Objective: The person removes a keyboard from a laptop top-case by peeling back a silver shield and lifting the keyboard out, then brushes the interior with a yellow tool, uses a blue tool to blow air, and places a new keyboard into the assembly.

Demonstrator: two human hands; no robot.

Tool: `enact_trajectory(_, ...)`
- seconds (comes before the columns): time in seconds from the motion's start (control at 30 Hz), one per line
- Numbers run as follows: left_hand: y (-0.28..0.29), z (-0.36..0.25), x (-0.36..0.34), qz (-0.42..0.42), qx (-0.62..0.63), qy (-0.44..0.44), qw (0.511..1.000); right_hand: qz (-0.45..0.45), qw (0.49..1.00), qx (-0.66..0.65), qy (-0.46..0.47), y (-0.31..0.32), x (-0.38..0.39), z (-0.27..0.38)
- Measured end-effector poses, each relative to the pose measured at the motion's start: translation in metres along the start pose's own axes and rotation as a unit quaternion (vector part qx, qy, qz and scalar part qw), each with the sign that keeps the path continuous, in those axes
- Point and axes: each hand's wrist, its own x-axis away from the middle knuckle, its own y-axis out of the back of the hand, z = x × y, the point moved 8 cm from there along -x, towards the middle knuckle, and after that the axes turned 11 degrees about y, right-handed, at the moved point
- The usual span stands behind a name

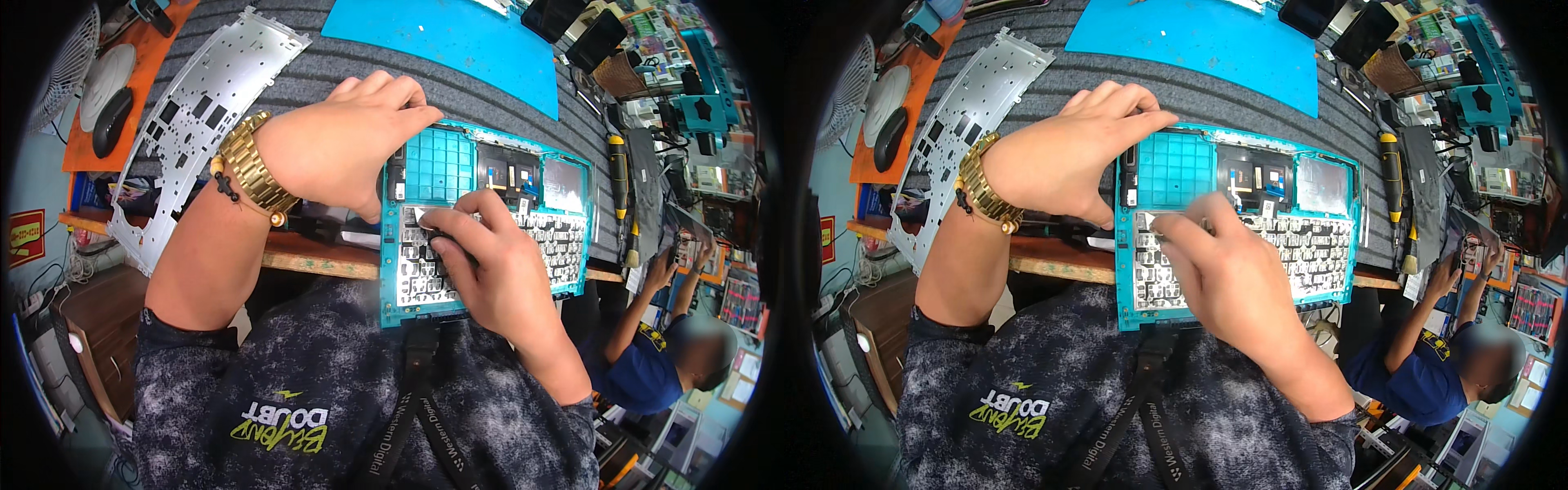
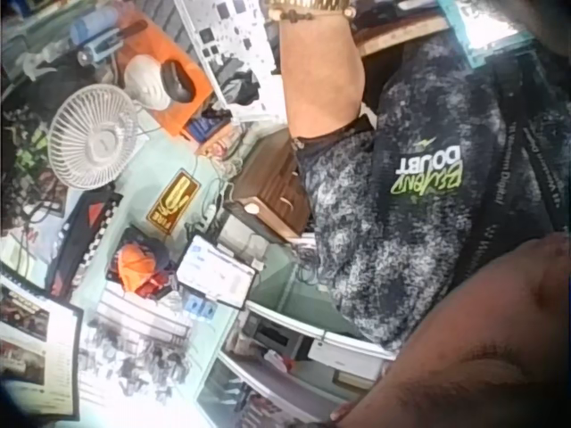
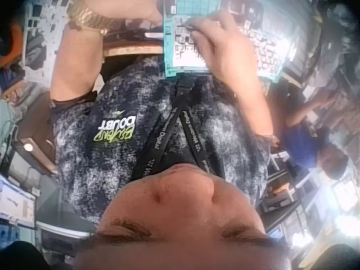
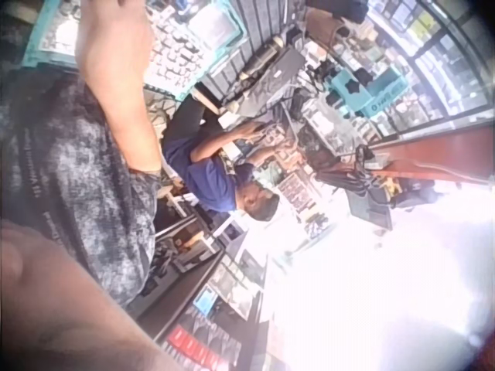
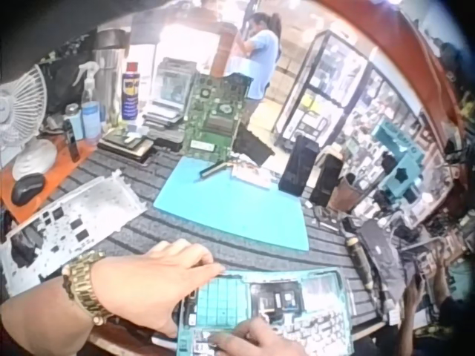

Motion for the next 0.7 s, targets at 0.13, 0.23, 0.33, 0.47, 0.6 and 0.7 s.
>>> enact_trajectory(0.13,0.002,-0.002,0.001,0.003,-0.011,0.004,1.000,0.013,1.000,0.000,0.020,-0.007,-0.001,0.005)
enact_trajectory(0.23,0.002,-0.002,0.001,0.014,-0.013,0.017,1.000,0.009,0.999,0.016,0.035,-0.008,-0.004,0.007)
enact_trajectory(0.33,0.000,-0.001,0.001,0.017,-0.012,0.025,0.999,0.011,0.999,0.023,0.022,-0.009,-0.005,0.006)
enact_trajectory(0.47,0.001,-0.001,0.002,0.012,-0.013,0.027,0.999,0.008,0.999,0.028,0.027,-0.010,-0.006,0.008)
enact_trajectory(0.6,0.002,-0.001,0.000,0.016,-0.011,0.032,0.999,0.011,0.998,0.051,0.019,-0.013,-0.003,0.008)
enact_trajectory(0.7,0.002,-0.002,0.001,0.011,-0.016,0.030,0.999,0.012,0.998,0.056,0.018,-0.016,-0.002,0.008)
